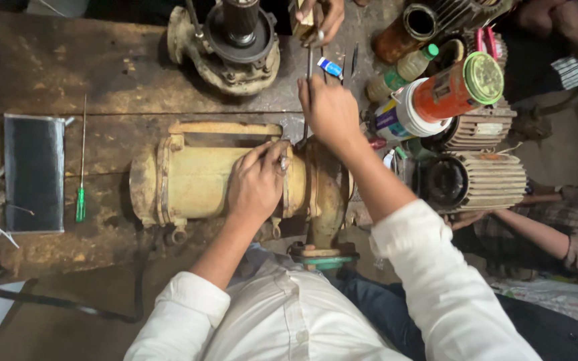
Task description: The person uses a wrench to loosen and tighten bolts on a cylindrical motor assembly on a workbench. They repeatedly adjust the bolts and reposition the motor while other people work nearby.
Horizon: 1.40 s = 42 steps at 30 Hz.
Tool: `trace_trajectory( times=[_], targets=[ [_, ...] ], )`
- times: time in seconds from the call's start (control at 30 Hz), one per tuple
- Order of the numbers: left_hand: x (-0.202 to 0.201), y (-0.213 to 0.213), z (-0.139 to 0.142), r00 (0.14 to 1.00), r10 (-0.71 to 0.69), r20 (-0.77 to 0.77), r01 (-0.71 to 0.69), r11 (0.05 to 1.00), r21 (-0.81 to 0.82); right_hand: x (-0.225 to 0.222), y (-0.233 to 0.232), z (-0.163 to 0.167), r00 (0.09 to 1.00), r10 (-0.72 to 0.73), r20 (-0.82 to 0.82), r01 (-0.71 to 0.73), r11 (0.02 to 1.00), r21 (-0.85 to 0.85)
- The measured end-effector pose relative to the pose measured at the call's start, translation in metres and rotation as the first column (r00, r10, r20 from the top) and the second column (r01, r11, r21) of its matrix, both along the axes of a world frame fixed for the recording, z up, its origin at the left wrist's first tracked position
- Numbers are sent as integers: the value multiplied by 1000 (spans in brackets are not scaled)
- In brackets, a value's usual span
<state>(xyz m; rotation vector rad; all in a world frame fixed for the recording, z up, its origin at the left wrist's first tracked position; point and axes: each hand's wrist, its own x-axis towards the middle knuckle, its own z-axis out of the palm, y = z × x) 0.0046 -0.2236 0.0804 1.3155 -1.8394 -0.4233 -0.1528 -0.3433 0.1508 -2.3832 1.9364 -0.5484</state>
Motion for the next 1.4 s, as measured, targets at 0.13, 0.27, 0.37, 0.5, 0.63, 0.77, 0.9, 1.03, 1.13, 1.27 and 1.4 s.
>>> trace_trajectory(
  times=[0.13, 0.27, 0.37, 0.5, 0.63, 0.77, 0.9, 1.03, 1.13, 1.27, 1.4],
  targets=[
    [1, 0, 1, 1000, 12, 1, -12, 1000, -24, -13, 43, 4, 990, 101, 98, -83, 981, -173],
    [2, 2, 4, 998, 13, -55, -14, 1000, -19, -20, 82, 0, 967, 159, 197, -108, 963, -248],
    [1, 3, 7, 996, 16, -84, -15, 1000, 9, -15, 109, -6, 996, 1, 90, 0, 1000, -12],
    [0, 4, 11, 994, 11, -106, -12, 1000, -10, -9, 131, -10, 970, 119, 213, -84, 983, -163],
    [-2, 3, 11, 996, 36, -84, -38, 999, -28, -14, 125, -7, 968, 152, 201, -123, 981, -150],
    [-4, 2, 8, 995, 44, -85, -45, 999, -16, -18, 110, -5, 973, 105, 206, -100, 994, -37],
    [-4, 0, 7, 996, 70, -55, -74, 995, -71, -14, 97, -4, 990, 38, 139, -32, 998, -49],
    [-4, -3, 9, 997, 78, -12, -78, 994, -70, -11, 75, -7, 974, 151, 169, -106, 962, -251],
    [-5, -4, 8, 998, 70, 5, -69, 995, -70, -10, 49, -18, 974, 167, 153, -117, 950, -290],
    [-5, -5, 4, 998, 55, -12, -56, 996, -68, -12, 3, -43, 994, -2, 109, 11, 996, -84],
    [-8, -8, 3, 995, 96, -9, -96, 995, -30, -11, -22, -56, 990, -16, 143, 18, 1000, -13]
  ],
)
